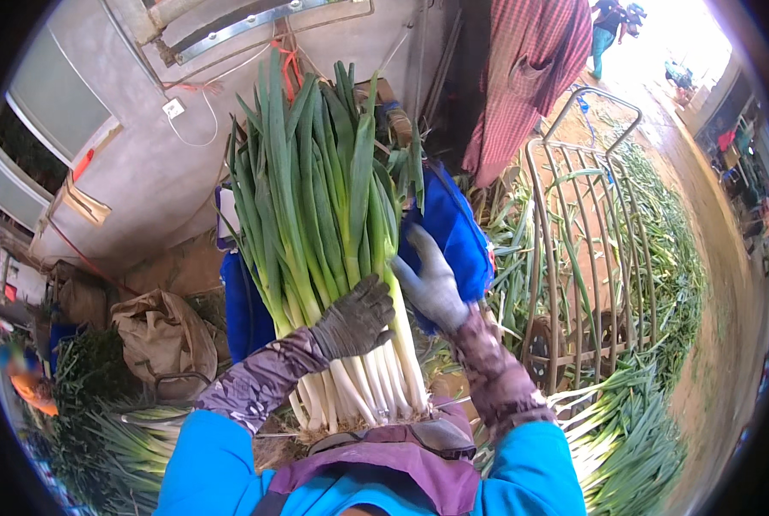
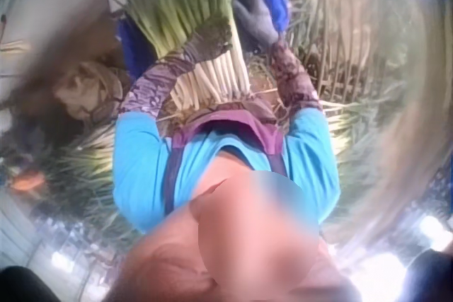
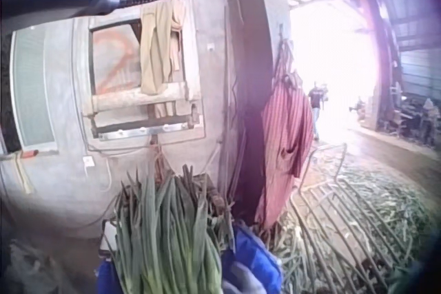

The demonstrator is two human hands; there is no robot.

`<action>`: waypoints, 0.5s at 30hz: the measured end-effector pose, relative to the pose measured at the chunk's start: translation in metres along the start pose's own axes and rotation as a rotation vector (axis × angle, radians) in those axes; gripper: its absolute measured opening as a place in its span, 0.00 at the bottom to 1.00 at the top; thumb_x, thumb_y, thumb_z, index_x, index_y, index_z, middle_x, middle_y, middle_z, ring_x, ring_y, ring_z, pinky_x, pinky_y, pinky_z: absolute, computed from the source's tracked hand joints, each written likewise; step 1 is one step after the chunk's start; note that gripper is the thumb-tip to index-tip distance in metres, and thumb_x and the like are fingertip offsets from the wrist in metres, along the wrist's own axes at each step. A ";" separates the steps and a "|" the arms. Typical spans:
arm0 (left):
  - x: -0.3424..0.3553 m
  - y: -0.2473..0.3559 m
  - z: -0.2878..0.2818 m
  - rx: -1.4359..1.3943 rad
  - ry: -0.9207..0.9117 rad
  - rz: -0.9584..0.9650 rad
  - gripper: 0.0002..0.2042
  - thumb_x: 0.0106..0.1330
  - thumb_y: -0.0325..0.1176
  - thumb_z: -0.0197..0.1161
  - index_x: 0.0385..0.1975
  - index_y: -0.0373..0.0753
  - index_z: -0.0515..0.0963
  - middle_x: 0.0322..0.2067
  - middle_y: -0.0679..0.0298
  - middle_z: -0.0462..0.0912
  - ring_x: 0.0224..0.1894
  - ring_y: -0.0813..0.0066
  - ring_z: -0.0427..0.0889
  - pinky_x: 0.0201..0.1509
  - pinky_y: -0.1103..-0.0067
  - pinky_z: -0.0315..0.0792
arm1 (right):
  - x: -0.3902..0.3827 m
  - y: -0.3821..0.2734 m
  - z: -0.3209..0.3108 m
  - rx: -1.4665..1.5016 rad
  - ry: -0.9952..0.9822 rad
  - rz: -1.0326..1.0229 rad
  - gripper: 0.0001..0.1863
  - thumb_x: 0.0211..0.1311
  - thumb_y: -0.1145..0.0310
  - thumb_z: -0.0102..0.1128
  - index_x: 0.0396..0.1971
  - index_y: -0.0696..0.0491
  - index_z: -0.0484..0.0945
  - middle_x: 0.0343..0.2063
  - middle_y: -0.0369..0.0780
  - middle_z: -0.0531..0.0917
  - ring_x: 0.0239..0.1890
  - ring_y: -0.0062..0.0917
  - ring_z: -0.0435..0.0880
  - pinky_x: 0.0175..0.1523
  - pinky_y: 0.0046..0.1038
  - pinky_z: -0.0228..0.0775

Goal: The person picks up a bunch of leeks from a pile on the floor and places them onto a metal rack several times.

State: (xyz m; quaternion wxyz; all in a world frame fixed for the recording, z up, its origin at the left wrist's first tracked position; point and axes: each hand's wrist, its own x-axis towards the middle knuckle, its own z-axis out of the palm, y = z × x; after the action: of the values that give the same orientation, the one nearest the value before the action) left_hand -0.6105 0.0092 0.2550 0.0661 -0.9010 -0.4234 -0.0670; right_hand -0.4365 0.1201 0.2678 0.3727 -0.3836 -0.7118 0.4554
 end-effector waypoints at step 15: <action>0.015 0.006 0.037 -0.137 0.085 -0.083 0.17 0.67 0.48 0.60 0.40 0.38 0.83 0.44 0.55 0.83 0.58 0.55 0.74 0.74 0.54 0.56 | 0.161 0.022 0.126 -0.796 -0.067 -0.259 0.43 0.68 0.38 0.49 0.73 0.53 0.59 0.73 0.54 0.57 0.76 0.47 0.54 0.78 0.47 0.43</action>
State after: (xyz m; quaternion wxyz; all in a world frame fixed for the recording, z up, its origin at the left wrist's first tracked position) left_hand -0.5943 0.0236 0.2211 0.0192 -0.8815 -0.4516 -0.1367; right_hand -0.6122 0.2231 0.2379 0.2261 -0.3900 -0.8863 0.1063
